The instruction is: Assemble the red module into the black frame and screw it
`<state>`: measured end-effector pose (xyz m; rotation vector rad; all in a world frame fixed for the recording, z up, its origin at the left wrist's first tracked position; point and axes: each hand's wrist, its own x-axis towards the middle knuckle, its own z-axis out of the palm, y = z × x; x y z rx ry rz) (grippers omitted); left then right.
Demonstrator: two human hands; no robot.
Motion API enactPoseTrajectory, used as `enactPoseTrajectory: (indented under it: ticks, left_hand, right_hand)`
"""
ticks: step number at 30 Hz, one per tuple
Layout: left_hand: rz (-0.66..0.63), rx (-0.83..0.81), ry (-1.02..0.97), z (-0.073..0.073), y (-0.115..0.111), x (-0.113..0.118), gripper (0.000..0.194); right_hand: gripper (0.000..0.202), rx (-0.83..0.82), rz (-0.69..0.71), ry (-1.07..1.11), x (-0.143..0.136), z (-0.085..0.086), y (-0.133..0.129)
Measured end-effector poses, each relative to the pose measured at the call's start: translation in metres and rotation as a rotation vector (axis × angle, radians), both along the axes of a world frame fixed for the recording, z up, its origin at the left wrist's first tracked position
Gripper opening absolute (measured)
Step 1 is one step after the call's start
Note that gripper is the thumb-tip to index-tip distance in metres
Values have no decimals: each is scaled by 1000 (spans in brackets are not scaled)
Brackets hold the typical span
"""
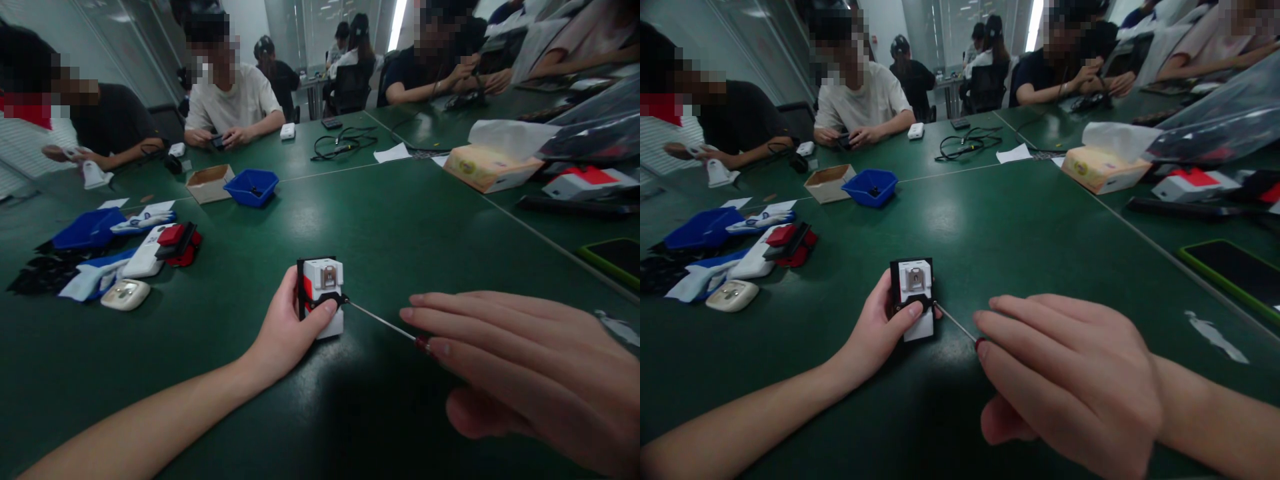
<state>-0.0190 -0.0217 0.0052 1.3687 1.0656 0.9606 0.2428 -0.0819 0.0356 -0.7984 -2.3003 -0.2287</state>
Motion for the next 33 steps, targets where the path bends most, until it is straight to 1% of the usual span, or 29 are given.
enactPoseTrajectory:
  ticks: [3, 7, 11, 15, 17, 19, 20, 21, 23, 24, 26, 28, 32, 33]
  left_hand:
    - [2, -4, -9, -1, 0, 0, 50]
    - [-7, -1, -19, -2, -1, 0, 50]
    - [-14, 30, 5, -4, -1, 0, 52]
    - [-7, 27, 10, -4, -1, -1, 50]
    - [0, 27, 10, -4, -1, -1, 50]
    - [2, 29, 9, -3, -1, -2, 50]
    - [-2, 30, 6, -3, -1, -2, 50]
    - [-7, 31, 2, -4, -2, -2, 51]
    - [-17, 34, -4, -4, -2, -2, 50]
    - [-18, 33, -3, -4, -2, -2, 50]
    - [-11, 33, 5, -5, -2, -2, 50]
    - [-1, 29, 10, -5, -1, -2, 50]
    - [4, 18, -8, -6, -1, -1, 51]
    - [5, 14, -13, -6, -1, -1, 51]
  right_hand:
    - [11, 101, 49, -10, -4, -1, -2]
    - [14, 171, -12, 6, -9, -1, -7]
    - [18, 152, 15, -32, -5, 1, -4]
    - [16, 140, 53, -68, -3, 12, 4]
    - [15, 157, 105, -114, -6, 19, 7]
    - [18, 155, 182, -210, -9, 22, 7]
    - [18, 160, 185, -200, -11, 22, 7]
    - [19, 226, 144, -55, -12, 20, 6]
    - [16, 174, 80, -20, -14, 14, 4]
    - [15, 176, 53, -9, -14, 11, 3]
    - [16, 153, 28, -23, -12, 8, 2]
    - [15, 150, 39, -38, -10, 10, 3]
    - [17, 161, 167, -203, -10, 17, 5]
    - [17, 182, 129, -153, -10, 17, 5]
